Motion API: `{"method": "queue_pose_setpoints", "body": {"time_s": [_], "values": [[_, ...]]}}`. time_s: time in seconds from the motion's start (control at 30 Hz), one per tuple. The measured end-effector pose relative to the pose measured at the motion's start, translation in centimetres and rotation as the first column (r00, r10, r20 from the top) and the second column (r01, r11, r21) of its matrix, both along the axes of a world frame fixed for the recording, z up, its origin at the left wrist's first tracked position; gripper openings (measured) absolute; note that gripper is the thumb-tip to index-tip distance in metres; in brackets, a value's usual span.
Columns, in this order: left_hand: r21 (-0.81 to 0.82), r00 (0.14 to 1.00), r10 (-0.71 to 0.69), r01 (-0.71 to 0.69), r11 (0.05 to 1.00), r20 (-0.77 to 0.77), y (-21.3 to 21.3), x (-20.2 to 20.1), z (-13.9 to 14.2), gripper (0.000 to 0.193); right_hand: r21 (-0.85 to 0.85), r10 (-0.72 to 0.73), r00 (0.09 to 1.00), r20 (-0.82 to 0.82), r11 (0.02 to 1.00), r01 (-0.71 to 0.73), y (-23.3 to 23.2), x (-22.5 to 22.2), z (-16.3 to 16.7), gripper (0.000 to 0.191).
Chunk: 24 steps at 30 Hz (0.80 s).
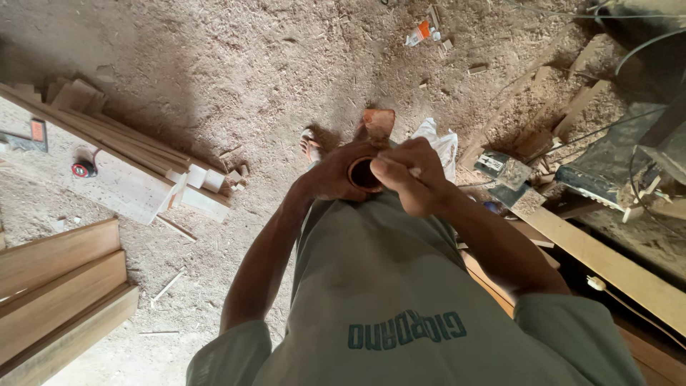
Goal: The person mixes a reddish-brown paste in a small container using a wooden stick, then uses a putty knife to apply the filler to the edges and grooves of a large wooden door panel. The person works on multiple sections of the door, smoothing the filler into the seams.
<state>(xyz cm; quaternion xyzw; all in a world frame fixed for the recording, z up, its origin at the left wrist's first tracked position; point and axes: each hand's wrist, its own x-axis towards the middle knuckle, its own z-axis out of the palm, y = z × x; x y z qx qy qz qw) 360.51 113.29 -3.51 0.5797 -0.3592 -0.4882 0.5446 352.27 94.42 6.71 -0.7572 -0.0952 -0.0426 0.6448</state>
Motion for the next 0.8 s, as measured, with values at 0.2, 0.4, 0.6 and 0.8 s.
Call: {"method": "queue_pose_setpoints", "body": {"time_s": [0.2,0.4,0.6,0.8], "values": [[-0.052,0.999,0.016,-0.019,0.998,-0.050,0.6,0.0,-0.9,0.067,0.367,-0.029,0.999,-0.016,0.930,0.033,0.4,-1.5,0.0,0.045],[-0.088,0.999,0.017,-0.020,0.996,-0.038,0.7,-0.1,-0.8,0.070,0.411,-0.068,0.974,-0.214,0.899,0.153,-0.9,-2.1,-1.5,0.049],[-0.045,1.000,0.017,-0.016,0.999,0.019,0.7,0.1,0.3,0.074,0.150,-0.104,0.970,-0.218,0.979,0.138,0.6,-1.5,1.1,0.042],[0.001,0.997,0.019,-0.019,1.000,0.069,0.6,0.0,0.7,0.073,0.534,-0.085,0.994,0.068,0.844,0.036,1.3,-0.4,1.3,0.052]]}}
